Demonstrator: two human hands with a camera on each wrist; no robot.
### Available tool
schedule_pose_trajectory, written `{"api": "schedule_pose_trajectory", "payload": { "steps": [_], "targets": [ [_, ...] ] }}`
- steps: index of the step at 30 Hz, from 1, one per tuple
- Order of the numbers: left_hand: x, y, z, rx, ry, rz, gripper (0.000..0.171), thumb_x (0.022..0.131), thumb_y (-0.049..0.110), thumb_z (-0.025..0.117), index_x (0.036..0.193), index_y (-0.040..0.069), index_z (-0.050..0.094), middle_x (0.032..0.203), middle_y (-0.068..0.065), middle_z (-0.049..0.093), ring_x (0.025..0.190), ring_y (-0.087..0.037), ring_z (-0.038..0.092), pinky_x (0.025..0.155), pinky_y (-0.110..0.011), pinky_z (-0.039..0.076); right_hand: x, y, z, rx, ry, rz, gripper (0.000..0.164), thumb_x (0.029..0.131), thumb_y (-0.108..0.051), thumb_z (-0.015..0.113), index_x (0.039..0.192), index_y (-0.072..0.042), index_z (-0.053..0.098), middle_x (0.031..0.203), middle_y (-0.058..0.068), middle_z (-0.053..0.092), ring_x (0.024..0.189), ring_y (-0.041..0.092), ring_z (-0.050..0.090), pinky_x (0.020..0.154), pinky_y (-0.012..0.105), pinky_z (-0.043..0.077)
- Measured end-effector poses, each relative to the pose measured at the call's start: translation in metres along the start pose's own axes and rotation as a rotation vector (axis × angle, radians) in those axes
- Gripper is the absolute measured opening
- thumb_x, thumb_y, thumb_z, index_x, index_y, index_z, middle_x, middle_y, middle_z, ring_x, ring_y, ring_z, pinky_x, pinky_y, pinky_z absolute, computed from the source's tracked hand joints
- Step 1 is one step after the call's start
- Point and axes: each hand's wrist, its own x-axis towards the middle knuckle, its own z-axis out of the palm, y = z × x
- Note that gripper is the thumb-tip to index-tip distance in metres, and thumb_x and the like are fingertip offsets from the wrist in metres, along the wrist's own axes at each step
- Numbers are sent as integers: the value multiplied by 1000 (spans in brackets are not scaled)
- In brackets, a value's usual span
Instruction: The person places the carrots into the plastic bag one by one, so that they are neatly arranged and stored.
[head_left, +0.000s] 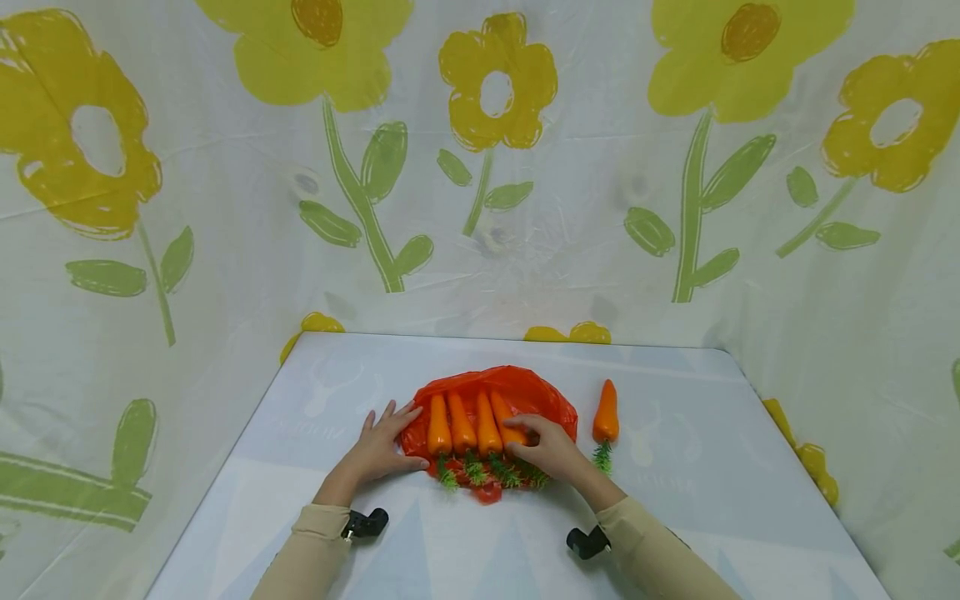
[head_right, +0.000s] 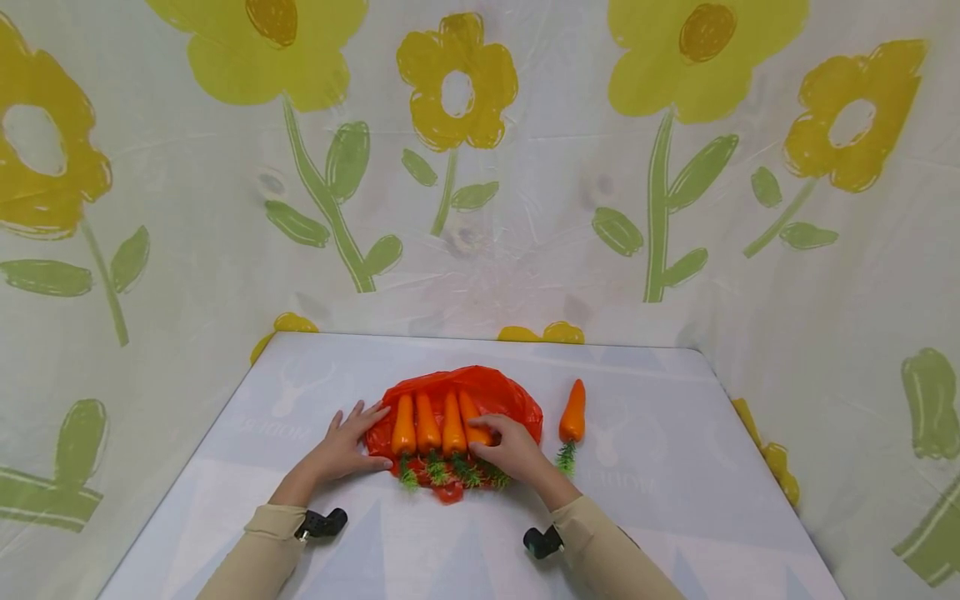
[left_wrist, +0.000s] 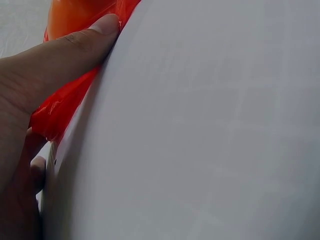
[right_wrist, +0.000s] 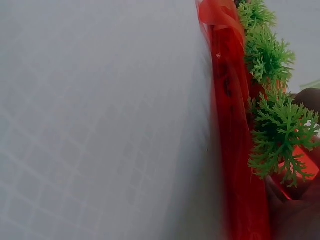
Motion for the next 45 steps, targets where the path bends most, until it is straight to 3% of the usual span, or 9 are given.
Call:
{"api": "schedule_pose_trajectory", "payload": {
  "steps": [16,27,45],
  "targets": [
    [-1,0,1,-6,2,-12,97,77,48,86,155,10,43,163,-14,34,153,-45,12,119,-68,-4,-2,0,0,-15,14,-44,40,94,-34,74,133,-26,68,144,4,58,129,31,55,105,54,48],
    [-1,-1,0,-6,7,-6,97,77,48,86,155,10,43,163,-14,34,153,-46,12,118,-68,-4,-4,2,-2,-10,33,-61,38,95,-31,74,132,-24,69,142,1,58,119,25,59,99,45,54],
    [0,-2,1,-11,-7,-4,98,77,50,85,156,11,42,163,-12,34,154,-44,11,119,-67,-4,-15,3,-8,-2,105,-107,34,95,-24,73,129,-20,71,138,3,60,116,25,63,94,38,57]
  ]
}}
